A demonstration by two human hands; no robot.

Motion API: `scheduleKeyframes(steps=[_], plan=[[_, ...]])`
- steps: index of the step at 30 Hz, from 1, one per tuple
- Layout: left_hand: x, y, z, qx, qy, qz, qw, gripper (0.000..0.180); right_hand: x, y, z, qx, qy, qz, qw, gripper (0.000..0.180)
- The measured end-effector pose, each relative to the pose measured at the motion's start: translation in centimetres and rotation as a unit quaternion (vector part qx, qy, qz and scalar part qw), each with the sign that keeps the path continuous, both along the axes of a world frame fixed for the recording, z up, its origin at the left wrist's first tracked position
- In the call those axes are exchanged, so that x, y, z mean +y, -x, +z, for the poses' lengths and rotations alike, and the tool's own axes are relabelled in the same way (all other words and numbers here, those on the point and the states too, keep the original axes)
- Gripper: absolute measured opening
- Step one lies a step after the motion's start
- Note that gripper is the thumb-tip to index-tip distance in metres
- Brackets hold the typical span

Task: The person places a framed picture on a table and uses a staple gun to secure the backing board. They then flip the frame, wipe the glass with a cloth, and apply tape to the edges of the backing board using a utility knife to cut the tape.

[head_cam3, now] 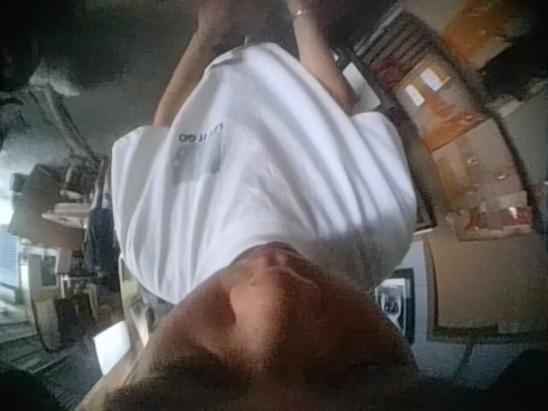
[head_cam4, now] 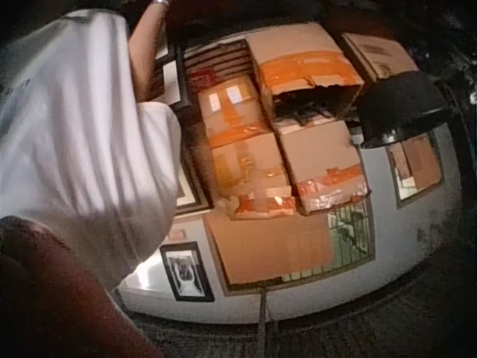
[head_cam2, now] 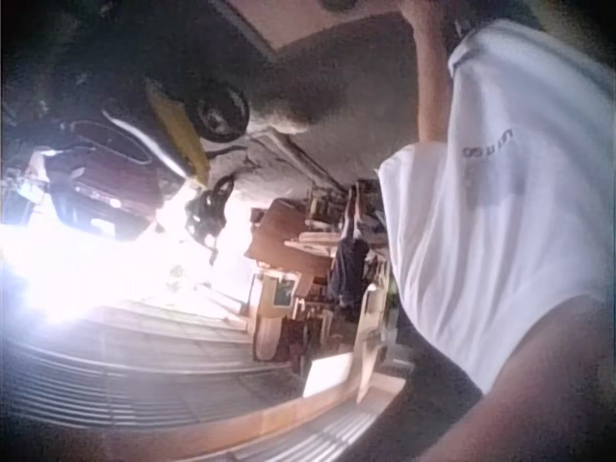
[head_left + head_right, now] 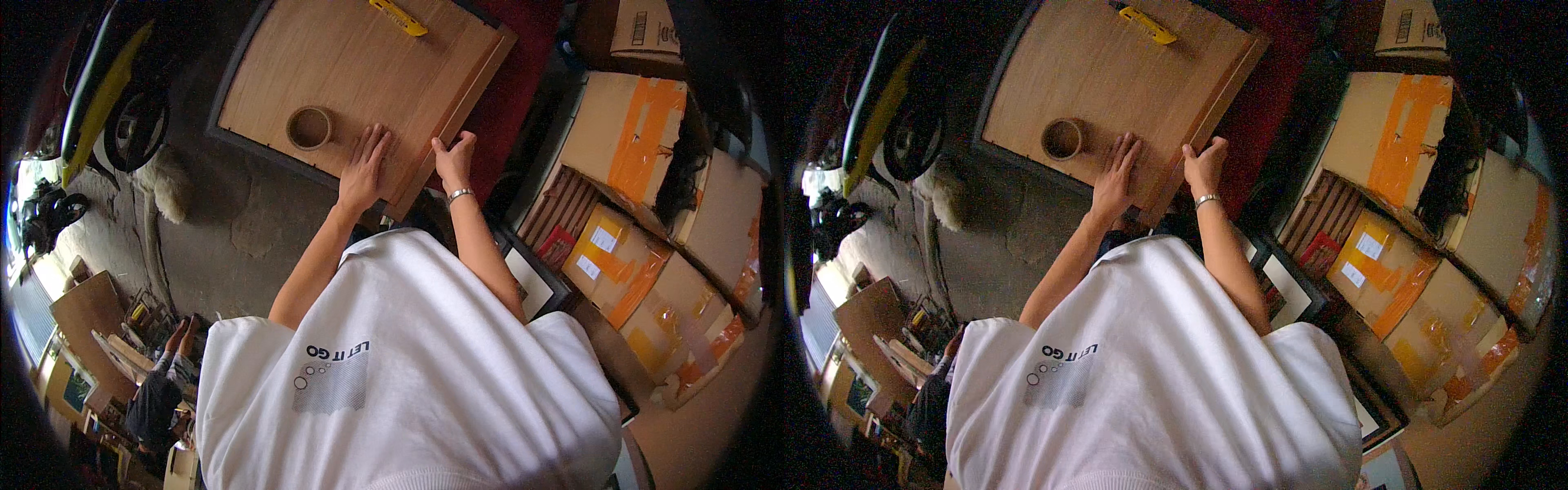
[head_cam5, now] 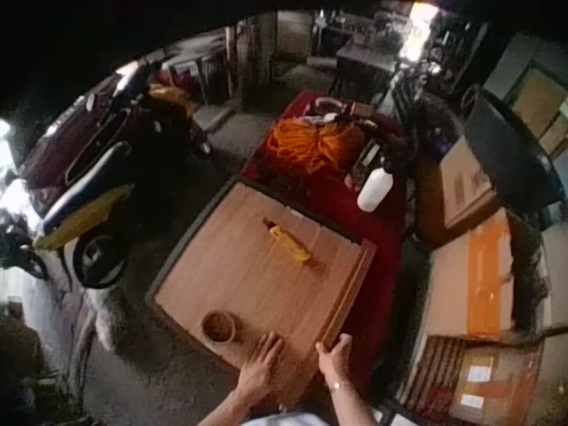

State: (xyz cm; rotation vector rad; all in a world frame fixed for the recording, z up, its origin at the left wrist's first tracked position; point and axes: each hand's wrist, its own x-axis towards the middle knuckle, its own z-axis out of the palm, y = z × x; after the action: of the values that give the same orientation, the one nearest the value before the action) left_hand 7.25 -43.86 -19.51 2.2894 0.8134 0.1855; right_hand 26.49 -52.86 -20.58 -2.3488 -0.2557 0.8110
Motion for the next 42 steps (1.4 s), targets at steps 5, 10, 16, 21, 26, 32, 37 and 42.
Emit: scheduleKeyframes(steps=[5, 10, 16, 21, 26, 32, 37, 42], plan=[[-0.1, -0.3, -0.4, 0.021, -0.027, 0.003, 0.999, 0.061, 1.8, -0.3, -0.3, 0.039, 0.037, -0.085, 0.995, 0.073], [-0.2, -0.2, -0.6, -0.018, -0.012, 0.017, 1.000, 0.062, 0.2, 1.6, -0.5, -0.087, 0.022, 0.008, 0.996, 0.071], [-0.3, 0.1, -0.8, -0.017, -0.014, 0.010, 1.000, 0.066, -4.7, 7.2, -1.2, -0.062, 0.026, 0.095, 0.993, 0.072], [-0.3, 0.1, -0.6, -0.018, -0.007, 0.017, 1.000, 0.065, -5.3, 8.8, -1.8, -0.049, 0.007, 0.075, 0.996, 0.072], [-0.4, 0.2, -0.7, -0.029, -0.020, 0.016, 0.999, 0.066, -4.2, 8.7, -2.2, -0.030, 0.022, 0.015, 0.999, 0.070], [-0.4, 0.2, -1.0, -0.002, -0.024, 0.003, 1.000, 0.072, -6.4, 11.9, -1.5, -0.123, 0.031, 0.084, 0.988, 0.075], [-0.3, 0.6, -0.8, -0.001, -0.027, -0.005, 1.000, 0.070, -8.3, 13.8, -0.9, -0.105, -0.001, 0.012, 0.994, 0.092], [-0.4, 0.6, -0.7, 0.014, -0.017, -0.003, 1.000, 0.066, -5.7, 8.0, -1.5, -0.202, 0.041, -0.020, 0.978, 0.105]])
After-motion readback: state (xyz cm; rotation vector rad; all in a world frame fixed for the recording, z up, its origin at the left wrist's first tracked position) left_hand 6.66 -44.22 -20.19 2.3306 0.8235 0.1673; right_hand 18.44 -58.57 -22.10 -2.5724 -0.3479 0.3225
